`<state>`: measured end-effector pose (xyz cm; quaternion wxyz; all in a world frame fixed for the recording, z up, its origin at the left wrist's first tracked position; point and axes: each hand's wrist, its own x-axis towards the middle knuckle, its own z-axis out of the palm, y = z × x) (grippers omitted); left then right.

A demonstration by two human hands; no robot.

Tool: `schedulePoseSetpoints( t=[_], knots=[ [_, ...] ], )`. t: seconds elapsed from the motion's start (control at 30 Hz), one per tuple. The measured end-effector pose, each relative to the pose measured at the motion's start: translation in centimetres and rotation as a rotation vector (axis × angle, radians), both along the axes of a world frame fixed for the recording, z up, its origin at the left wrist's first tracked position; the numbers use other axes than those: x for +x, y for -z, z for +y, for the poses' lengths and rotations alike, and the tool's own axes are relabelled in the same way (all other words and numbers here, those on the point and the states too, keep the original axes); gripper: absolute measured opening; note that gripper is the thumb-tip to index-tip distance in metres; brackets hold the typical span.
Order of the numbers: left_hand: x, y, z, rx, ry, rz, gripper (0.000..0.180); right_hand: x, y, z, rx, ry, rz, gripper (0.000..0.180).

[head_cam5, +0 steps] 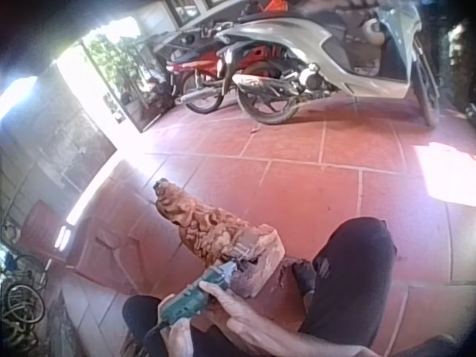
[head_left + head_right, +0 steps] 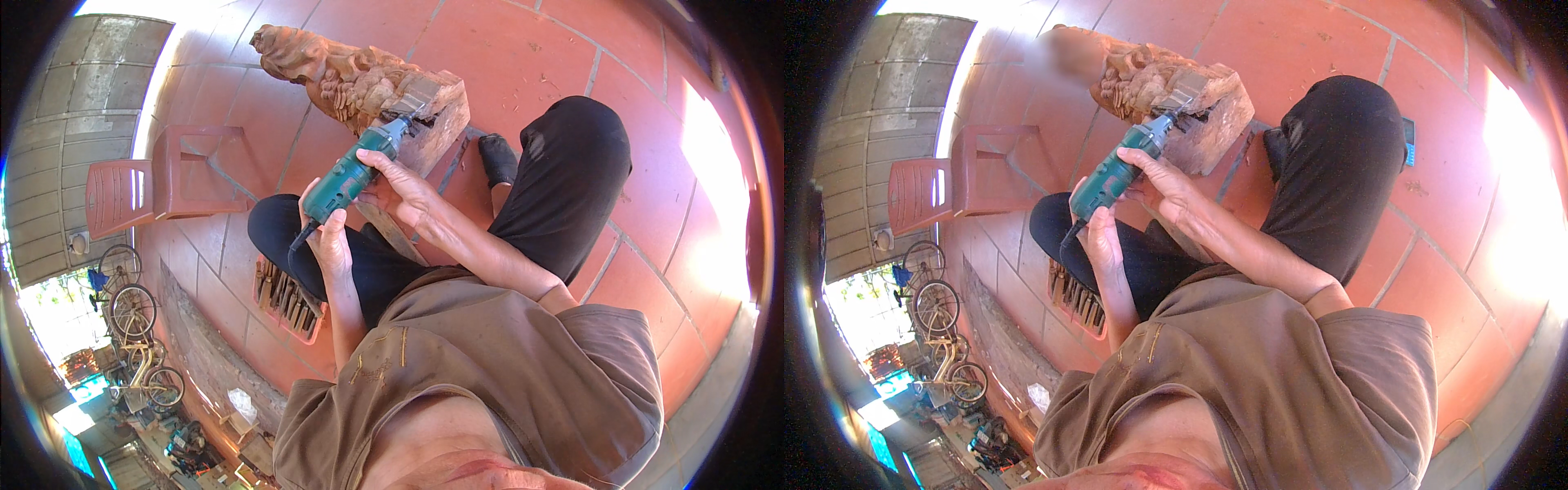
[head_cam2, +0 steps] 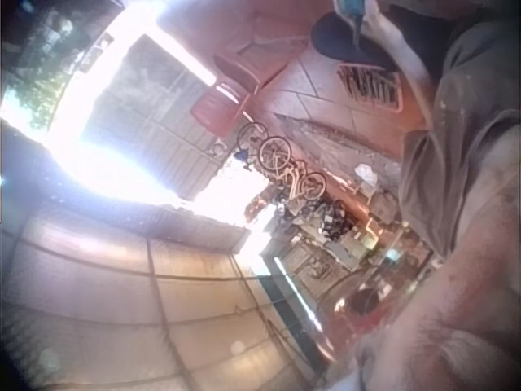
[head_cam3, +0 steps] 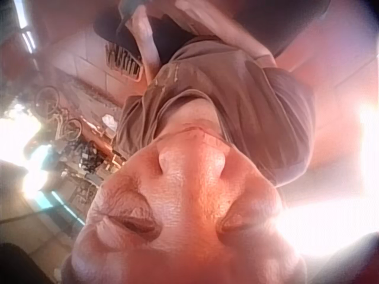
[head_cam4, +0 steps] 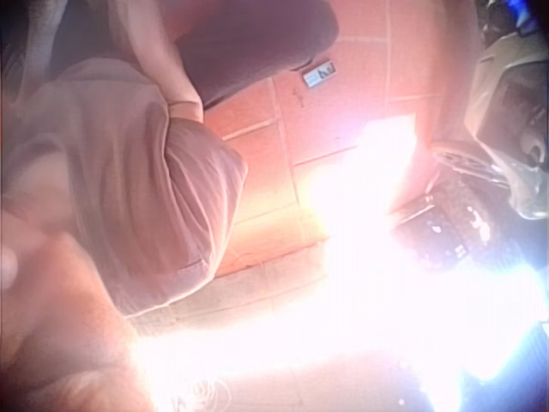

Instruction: The person uses a green rotary tool to carve details into a wooden sculpture placed on the floor. They hold the tool with both hands and guide it along the surface of the wood, removing material to refine the shape.

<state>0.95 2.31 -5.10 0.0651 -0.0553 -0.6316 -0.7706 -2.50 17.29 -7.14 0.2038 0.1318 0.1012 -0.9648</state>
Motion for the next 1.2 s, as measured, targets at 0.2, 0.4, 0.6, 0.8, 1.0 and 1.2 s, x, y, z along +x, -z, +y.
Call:
schedulePoseSetpoints(
  t=[0.2,0.4,0.6,0.8,1.0,1.2],
  knots=[
    [-0.2,0.26,-0.31,0.004,0.012,-0.007,0.069,0.14,0.23,-0.02,0.024,-0.02,0.007,0.034],
    [-0.37,0.12,-0.44,0.009,0.031,-0.018,0.069,0.1,0.42,-0.18,0.016,-0.017,-0.006,0.036],
    [-0.41,0.22,-0.55,0.011,0.015,-0.027,0.069,0.16,-0.12,-0.23,0.001,0.018,-0.029,0.038],
    [-0.54,0.26,-0.48,0.02,0.012,-0.021,0.069,0.05,0.31,-0.35,0.013,0.006,0.007,0.035],
    [-0.58,0.32,-0.62,0.012,0.017,-0.005,0.068,-0.23,-0.02,-0.44,-0.019,0.009,-0.03,0.037],
    [-0.68,0.53,-0.82,0.01,0.021,-0.001,0.067,-0.25,-0.2,-0.47,-0.004,0.025,-0.04,0.036]
  ],
)
